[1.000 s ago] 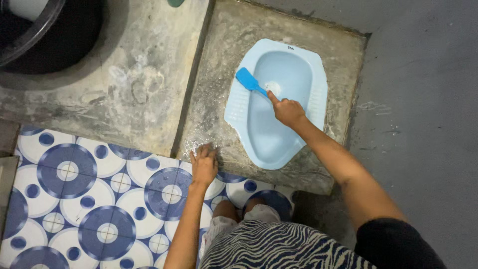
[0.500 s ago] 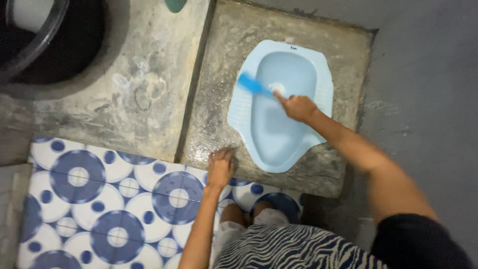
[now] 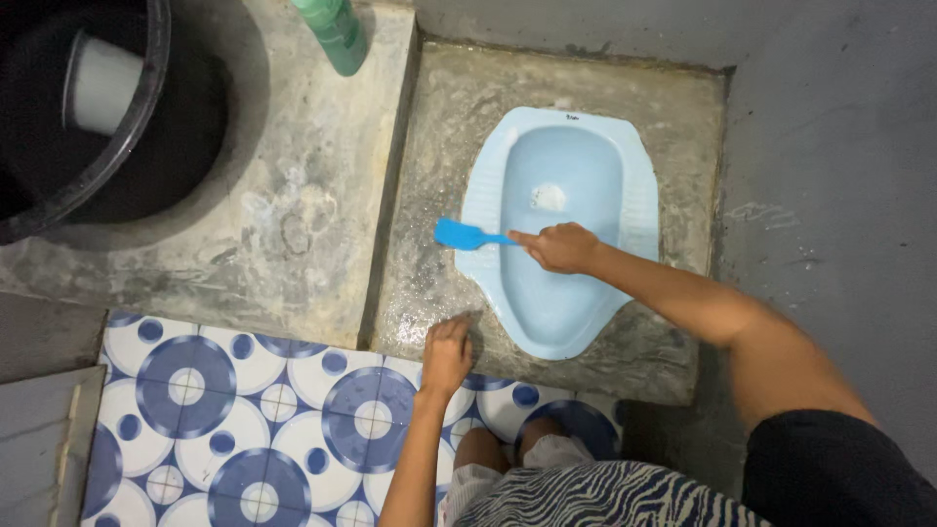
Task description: The person scrubs a squat toilet with a blue toilet brush, focusing on the inner basin and rim. The person repeatedly dips the brush into the water and scrubs different areas of the toilet.
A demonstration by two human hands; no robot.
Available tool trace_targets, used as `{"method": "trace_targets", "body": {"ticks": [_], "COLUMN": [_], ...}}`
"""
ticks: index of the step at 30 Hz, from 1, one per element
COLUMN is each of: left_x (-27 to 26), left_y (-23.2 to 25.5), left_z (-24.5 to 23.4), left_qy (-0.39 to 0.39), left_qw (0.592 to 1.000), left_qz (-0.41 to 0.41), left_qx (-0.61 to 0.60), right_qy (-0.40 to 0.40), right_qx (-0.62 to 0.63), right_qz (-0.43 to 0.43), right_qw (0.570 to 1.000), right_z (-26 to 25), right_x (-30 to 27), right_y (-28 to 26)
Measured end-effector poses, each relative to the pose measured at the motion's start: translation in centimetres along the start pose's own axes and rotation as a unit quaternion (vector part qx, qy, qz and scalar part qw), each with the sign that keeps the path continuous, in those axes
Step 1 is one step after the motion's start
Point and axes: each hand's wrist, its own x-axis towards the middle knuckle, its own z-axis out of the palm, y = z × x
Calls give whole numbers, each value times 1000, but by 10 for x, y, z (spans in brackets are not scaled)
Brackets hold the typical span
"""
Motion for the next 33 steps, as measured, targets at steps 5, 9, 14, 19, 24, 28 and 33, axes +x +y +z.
{"method": "trace_targets", "body": {"ticks": [5, 9, 14, 19, 24, 28, 33], "left_x": [5, 9, 11, 10, 16, 10, 9], "left_y": [-1, 2, 4, -3, -2, -5, -7], "left_z": [0, 4, -1, -1, 1, -7, -8], "left_qy": [-11, -17, -14, -20, -18, -25, -42], "left_qw": [1000, 999, 999, 998, 998, 998, 998], "left_qz": [6, 18, 44, 49, 58, 54, 27], "left_qx": [13, 26, 9, 30, 16, 33, 24], "right_qy": [88, 164, 86, 251, 108, 175, 122], "right_qx": [-24, -14, 16, -6, -7, 16, -66], "right_qz": [201, 207, 186, 270, 192, 295, 123], "right_qw": [975, 964, 979, 930, 975, 939, 983], "right_z": [1, 29, 54, 69, 59, 24, 25], "right_x": [29, 44, 51, 60, 59, 72, 69], "right_y": [63, 86, 59, 99, 48, 88, 43]}}
